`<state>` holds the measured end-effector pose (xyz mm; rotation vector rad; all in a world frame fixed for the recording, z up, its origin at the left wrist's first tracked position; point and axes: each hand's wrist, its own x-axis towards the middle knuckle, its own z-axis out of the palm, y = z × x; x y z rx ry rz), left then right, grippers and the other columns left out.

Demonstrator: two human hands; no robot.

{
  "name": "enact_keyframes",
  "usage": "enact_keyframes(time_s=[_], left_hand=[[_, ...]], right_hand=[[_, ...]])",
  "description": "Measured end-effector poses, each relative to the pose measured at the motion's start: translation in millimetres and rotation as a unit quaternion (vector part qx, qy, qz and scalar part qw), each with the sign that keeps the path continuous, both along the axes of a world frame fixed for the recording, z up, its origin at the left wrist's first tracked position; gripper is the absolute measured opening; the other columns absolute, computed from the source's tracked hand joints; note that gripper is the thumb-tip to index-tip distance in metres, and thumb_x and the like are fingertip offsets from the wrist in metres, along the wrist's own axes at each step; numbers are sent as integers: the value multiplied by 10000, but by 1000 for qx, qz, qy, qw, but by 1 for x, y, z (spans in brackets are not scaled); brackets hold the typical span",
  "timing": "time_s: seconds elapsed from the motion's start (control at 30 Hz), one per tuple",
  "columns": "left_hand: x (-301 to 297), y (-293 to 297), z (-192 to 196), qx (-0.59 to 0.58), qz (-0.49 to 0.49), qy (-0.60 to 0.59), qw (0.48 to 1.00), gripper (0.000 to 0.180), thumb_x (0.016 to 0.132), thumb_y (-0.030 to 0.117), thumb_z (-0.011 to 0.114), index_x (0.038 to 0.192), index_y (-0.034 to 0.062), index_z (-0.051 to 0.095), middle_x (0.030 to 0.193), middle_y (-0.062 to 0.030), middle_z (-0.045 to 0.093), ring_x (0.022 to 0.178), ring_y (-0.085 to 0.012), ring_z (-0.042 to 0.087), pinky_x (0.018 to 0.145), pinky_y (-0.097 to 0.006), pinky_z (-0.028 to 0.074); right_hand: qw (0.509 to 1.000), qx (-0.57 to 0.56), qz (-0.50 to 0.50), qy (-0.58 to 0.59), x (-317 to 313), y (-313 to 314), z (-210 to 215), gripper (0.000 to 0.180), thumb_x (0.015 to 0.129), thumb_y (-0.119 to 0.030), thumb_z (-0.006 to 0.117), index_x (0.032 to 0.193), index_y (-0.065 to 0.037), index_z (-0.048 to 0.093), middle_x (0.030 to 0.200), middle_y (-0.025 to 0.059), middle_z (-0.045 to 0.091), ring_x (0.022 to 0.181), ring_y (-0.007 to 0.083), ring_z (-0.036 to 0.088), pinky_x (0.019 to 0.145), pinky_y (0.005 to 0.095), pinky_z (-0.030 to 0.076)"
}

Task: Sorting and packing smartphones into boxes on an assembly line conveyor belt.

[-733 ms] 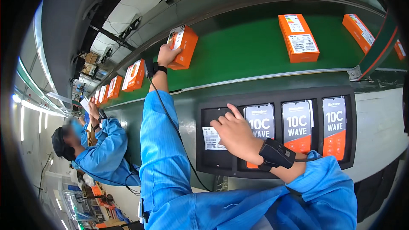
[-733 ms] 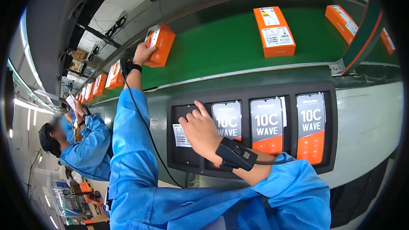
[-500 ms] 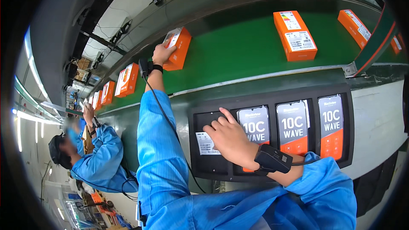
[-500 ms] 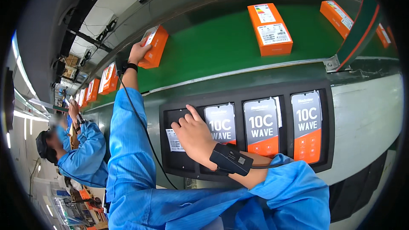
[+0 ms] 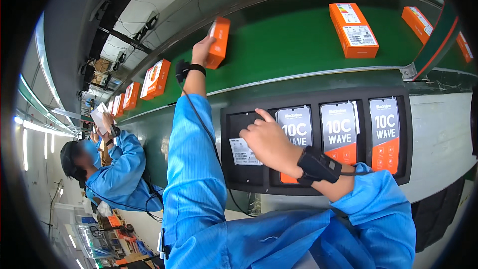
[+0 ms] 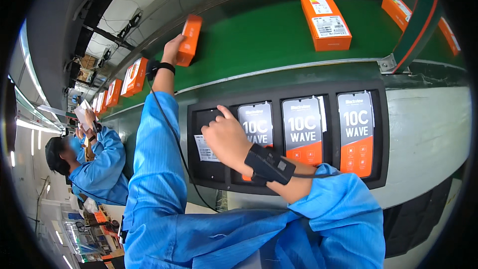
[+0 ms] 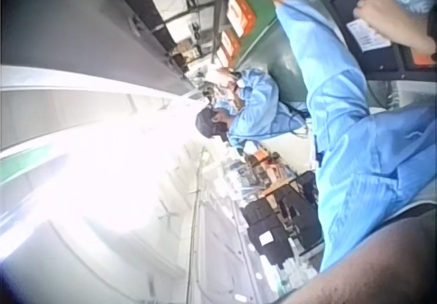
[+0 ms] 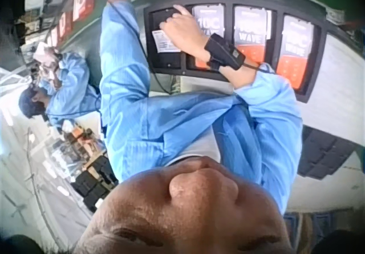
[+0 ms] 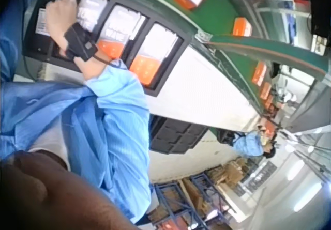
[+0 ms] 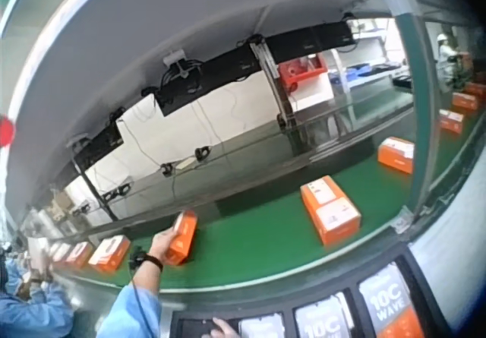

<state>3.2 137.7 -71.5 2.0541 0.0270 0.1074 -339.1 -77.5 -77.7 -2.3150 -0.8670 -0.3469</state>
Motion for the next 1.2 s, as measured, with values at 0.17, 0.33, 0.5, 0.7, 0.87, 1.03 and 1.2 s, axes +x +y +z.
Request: enact_keyframes(time_s=[0.17, 0.33, 0.5, 0.7, 0.87, 1.03, 1.2], left_hand=[[-23, 80, 38, -89, 239, -22, 967, 315, 884, 253, 541, 1128, 85, 648, 1012, -68, 674, 913, -218, 616, 775, -366, 472], [-181, -55, 67, -140, -244, 77, 957, 307, 894, 306, 644, 995, 17, 678, 956, -49, 681, 878, -132, 627, 746, -290, 483], [-222, -52, 50, -70, -222, 78, 969, 151, 854, 127, 703, 942, 8, 678, 802, -13, 677, 730, -83, 613, 666, -208, 482], [-119, -23, 27, -228, 39, 5, 973, 112, 863, 160, 684, 897, 54, 677, 761, -1, 640, 621, -86, 543, 544, -249, 415], [-82, -4, 12, -26, 173, -17, 984, 325, 874, 233, 644, 1046, -43, 646, 910, -115, 680, 815, -204, 629, 716, -332, 478], [-209, -83, 54, 12, -37, -120, 992, 301, 935, 172, 553, 1159, -20, 613, 998, -66, 684, 894, -117, 628, 765, -270, 477], [-386, -132, 41, 70, -72, -89, 991, 330, 915, 65, 575, 1225, -46, 550, 1028, -89, 663, 885, -100, 609, 796, -241, 501]], right_hand=[[978, 181, -48, 89, 7, 2, 25, 75, 782, -113, 627, 823, -58, 658, 786, 143, 648, 755, 333, 628, 721, 445, 470], [947, 214, -236, 36, 50, -40, 20, 108, 800, -180, 663, 863, -93, 669, 803, 108, 664, 764, 308, 647, 656, 425, 500], [943, 221, -239, 70, 63, -46, 30, 127, 812, -179, 665, 897, -85, 653, 800, 85, 657, 763, 294, 647, 669, 407, 511], [926, 271, -262, 30, 53, -62, 44, 228, 815, -145, 655, 1028, -87, 598, 925, 75, 630, 822, 283, 643, 697, 389, 516], [937, 259, -234, -6, 39, -48, 47, 210, 783, -126, 664, 976, -87, 589, 902, 103, 606, 794, 306, 639, 686, 410, 510], [924, 282, -251, -53, 57, -67, 51, 164, 801, -149, 644, 946, -87, 601, 883, 103, 613, 775, 322, 636, 668, 419, 516], [904, 343, -256, 5, 76, -86, 65, 176, 814, -202, 592, 950, -128, 677, 930, 82, 669, 844, 323, 647, 739, 415, 523]])
